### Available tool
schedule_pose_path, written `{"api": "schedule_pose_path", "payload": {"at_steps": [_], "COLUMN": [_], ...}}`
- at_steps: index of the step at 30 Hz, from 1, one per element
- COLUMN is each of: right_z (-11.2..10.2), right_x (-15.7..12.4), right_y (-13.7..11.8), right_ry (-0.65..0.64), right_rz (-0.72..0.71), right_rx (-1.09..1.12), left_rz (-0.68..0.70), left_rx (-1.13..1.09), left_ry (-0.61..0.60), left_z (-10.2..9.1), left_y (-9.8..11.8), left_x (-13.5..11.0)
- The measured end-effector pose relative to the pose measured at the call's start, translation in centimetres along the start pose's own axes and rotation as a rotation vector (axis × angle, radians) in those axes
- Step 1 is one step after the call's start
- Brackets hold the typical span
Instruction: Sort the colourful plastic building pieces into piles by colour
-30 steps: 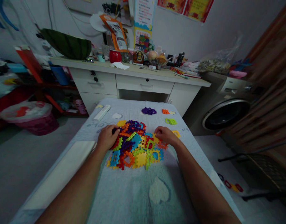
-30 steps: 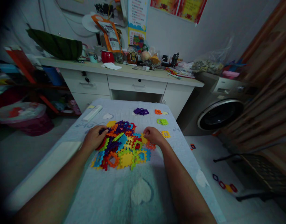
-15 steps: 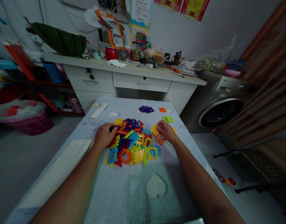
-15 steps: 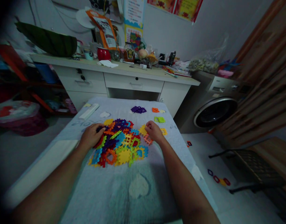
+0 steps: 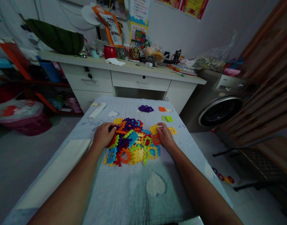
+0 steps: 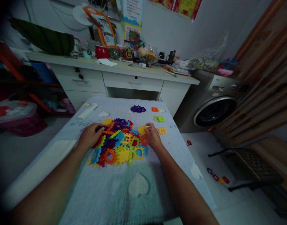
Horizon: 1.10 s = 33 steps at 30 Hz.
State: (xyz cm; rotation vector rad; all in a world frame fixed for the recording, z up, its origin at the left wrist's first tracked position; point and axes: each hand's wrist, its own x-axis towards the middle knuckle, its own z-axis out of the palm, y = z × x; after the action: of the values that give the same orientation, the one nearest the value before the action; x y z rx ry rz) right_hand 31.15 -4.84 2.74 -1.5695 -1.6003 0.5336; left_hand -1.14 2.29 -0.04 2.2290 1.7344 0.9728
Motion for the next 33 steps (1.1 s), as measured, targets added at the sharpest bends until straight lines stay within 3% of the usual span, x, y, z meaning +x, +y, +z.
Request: {"api": "schedule_pose_path", "payload": {"at_steps": [3, 6, 9, 12, 17, 23, 30, 33], "right_z": [-1.0, -3.2, -6.1, -8.0, -8.2, -7.2, -7.9, -8.2], "right_x": [0.6, 1.5, 2.0, 1.9, 1.3, 1.2, 0.9, 0.8], "right_y": [0.6, 1.9, 4.0, 6.0, 7.4, 7.6, 7.6, 7.3], "right_ry": [0.047, 0.232, 0.422, 0.478, 0.420, 0.144, 0.049, 0.067], "right_rz": [-0.038, -0.033, -0.016, 0.033, 0.127, 0.071, 0.115, 0.150], "right_rx": [-0.016, -0.051, -0.220, -0.406, -0.614, -0.647, -0.685, -0.671], "left_rz": [-0.001, -0.010, -0.016, -0.014, -0.007, -0.016, -0.029, -0.030], "left_rx": [0.001, -0.002, 0.002, 0.001, -0.004, -0.004, 0.000, 0.002], "left_ry": [-0.006, -0.012, -0.005, -0.003, -0.008, -0.014, -0.024, -0.024], "left_z": [0.0, 0.0, 0.1, 0.1, 0.2, 0.1, 0.0, 0.1], "left_y": [0.0, 0.0, 0.0, -0.1, -0.2, 0.0, 0.1, 0.0], "left_x": [0.0, 0.0, 0.0, 0.0, 0.1, 0.1, 0.1, 0.1]}}
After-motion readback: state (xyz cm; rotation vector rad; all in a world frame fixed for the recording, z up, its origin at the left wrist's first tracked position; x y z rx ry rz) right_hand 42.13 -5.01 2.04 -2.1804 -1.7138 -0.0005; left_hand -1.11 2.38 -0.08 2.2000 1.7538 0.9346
